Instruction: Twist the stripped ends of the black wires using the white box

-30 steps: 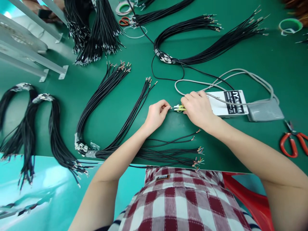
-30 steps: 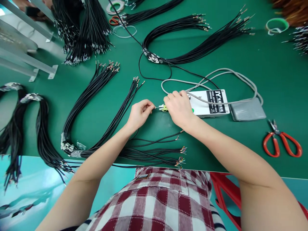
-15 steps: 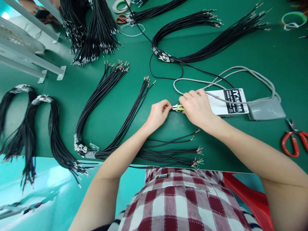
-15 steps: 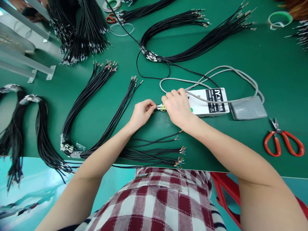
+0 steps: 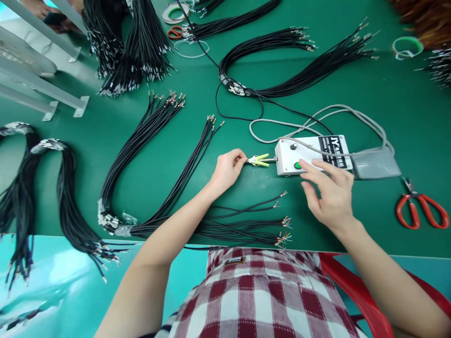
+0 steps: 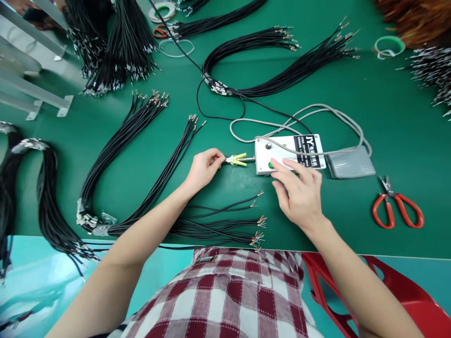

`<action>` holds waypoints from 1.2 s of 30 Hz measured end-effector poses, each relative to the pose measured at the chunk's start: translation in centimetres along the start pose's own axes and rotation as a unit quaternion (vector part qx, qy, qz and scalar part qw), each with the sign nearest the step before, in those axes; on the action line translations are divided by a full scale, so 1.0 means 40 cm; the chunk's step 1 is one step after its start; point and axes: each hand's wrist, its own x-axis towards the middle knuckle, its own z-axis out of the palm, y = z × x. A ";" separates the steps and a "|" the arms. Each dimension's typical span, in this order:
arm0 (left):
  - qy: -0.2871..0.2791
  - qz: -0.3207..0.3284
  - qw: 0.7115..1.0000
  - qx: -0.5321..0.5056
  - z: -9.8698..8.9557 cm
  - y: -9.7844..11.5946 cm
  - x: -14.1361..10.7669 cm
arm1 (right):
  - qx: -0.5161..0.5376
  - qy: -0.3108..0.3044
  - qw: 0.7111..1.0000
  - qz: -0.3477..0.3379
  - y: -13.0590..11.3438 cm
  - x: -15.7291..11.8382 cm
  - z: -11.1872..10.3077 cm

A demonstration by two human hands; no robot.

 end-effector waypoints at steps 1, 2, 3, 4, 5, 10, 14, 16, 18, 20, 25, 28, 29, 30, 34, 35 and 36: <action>0.000 0.000 1.000 0.001 0.001 0.000 -0.001 | -0.003 -0.005 1.000 -0.001 0.002 -0.011 0.014; 0.000 -0.001 1.000 0.002 0.000 -0.002 -0.003 | -0.008 -0.005 1.000 0.001 0.003 -0.018 0.028; 0.000 -0.001 1.000 0.003 -0.002 -0.006 -0.004 | -0.013 0.002 1.000 0.003 0.004 -0.020 0.041; 0.001 -0.002 1.000 0.005 -0.007 -0.012 -0.005 | -0.018 0.011 1.000 0.006 0.007 -0.020 0.051; 0.002 -0.004 1.000 0.008 -0.016 -0.019 -0.004 | -0.022 0.017 1.000 0.007 0.010 -0.017 0.059; 0.025 -0.044 0.998 -0.028 -0.075 -0.018 -0.022 | 0.003 0.047 0.999 0.002 0.016 -0.007 0.061; -0.042 -0.059 0.985 -0.157 -0.038 0.077 -0.137 | 0.062 0.109 0.992 -0.027 -0.008 -0.017 0.052; -0.131 -0.037 0.972 -0.191 0.012 0.123 -0.219 | 0.088 0.127 0.987 -0.047 -0.021 -0.026 0.051; -0.225 -0.014 0.951 -0.212 0.048 0.137 -0.276 | 0.118 0.118 0.984 -0.066 -0.029 -0.035 0.053; -0.234 -0.017 0.946 -0.225 0.041 0.114 -0.280 | 0.156 0.097 0.980 -0.081 -0.031 -0.042 0.059; 0.100 -0.034 0.982 0.159 -0.137 -0.028 -0.124 | 0.236 0.041 0.968 -0.077 -0.040 -0.037 0.069; 0.130 -0.067 0.949 0.279 -0.206 -0.086 -0.057 | 0.262 -0.023 0.962 -0.068 -0.053 -0.023 0.065; 0.125 -0.068 0.949 0.283 -0.212 -0.091 -0.050 | 0.267 -0.042 0.961 -0.066 -0.057 -0.019 0.062; 0.119 -0.065 0.950 0.281 -0.210 -0.090 -0.052 | 0.271 -0.062 0.958 -0.064 -0.061 -0.015 0.057; 0.072 -0.054 0.983 0.161 -0.171 -0.018 -0.102 | 0.295 -0.200 0.932 -0.061 -0.076 -0.009 0.032; 0.044 -0.049 0.993 0.097 -0.158 0.011 -0.117 | 0.302 -0.234 0.922 -0.064 -0.083 -0.010 0.025; 0.012 -0.038 0.998 0.039 -0.144 0.043 -0.131 | 0.306 -0.263 0.913 -0.065 -0.090 -0.013 0.017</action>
